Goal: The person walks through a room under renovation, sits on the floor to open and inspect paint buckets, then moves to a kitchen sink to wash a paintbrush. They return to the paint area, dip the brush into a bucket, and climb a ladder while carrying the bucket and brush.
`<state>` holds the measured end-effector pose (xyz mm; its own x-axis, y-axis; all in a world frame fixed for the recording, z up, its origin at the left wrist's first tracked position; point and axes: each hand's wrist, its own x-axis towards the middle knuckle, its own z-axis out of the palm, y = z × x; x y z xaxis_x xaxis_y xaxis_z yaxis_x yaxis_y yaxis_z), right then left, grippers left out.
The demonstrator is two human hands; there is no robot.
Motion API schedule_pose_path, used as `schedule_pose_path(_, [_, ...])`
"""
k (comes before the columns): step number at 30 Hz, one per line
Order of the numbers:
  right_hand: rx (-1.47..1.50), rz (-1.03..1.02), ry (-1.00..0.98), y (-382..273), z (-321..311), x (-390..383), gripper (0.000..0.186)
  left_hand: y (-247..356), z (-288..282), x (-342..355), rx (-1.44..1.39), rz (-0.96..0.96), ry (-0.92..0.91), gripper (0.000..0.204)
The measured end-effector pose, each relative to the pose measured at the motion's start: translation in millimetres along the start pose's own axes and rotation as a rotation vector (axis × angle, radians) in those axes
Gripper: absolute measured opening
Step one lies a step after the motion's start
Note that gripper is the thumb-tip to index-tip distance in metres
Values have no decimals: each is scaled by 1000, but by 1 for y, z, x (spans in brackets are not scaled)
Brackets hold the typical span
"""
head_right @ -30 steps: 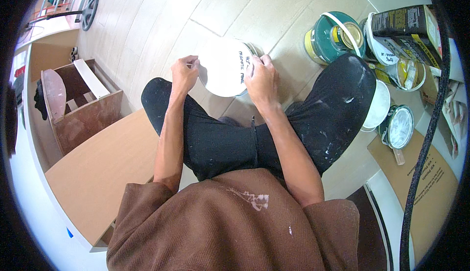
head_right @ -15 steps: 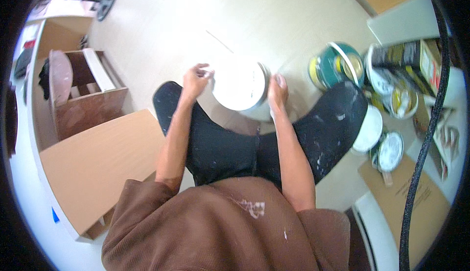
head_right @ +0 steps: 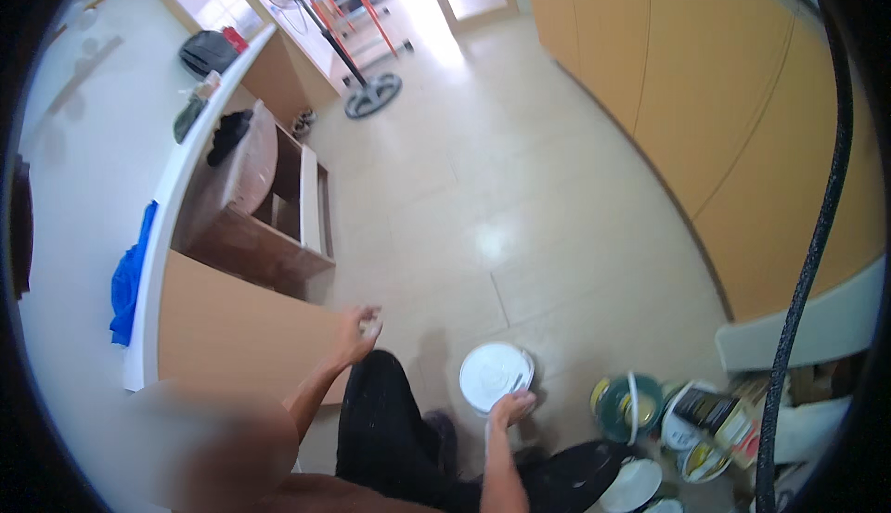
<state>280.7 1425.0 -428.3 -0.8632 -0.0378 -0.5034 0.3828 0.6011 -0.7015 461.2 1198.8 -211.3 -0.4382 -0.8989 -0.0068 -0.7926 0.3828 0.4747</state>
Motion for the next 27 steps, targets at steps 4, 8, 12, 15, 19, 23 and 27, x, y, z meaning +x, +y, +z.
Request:
schedule_pose_path(4, [74, 168, 37, -1, 42, -1, 29, 31, -86, -24, 113, -24, -117, 29])
schedule_pose_path(8, [665, 661, -554, 11, 41, 7, 28, 69, -185, -50, 97, -244, -308, 28])
schedule_pose_path(12, [499, 722, -414, -18, 39, 14, 30, 76, -272, -41, 119, -295, -380, 28])
schedule_pose_path(15, [334, 633, -349, -67, 47, -1, 26, 72, -326, -10, 76, -334, -307, 26])
schedule_pose_path(19, [16, 606, -271, -140, -45, -22, 26, 24, -365, 12, -43, -482, -319, 24])
schedule_pose_path(23, [-118, 403, -319, -212, -117, -46, 24, -6, -415, 60, -99, -486, -307, 19])
schedule_pose_path(27, [-398, 345, -373, -284, -166, -41, 24, -49, -484, 143, -191, -525, 84, 18])
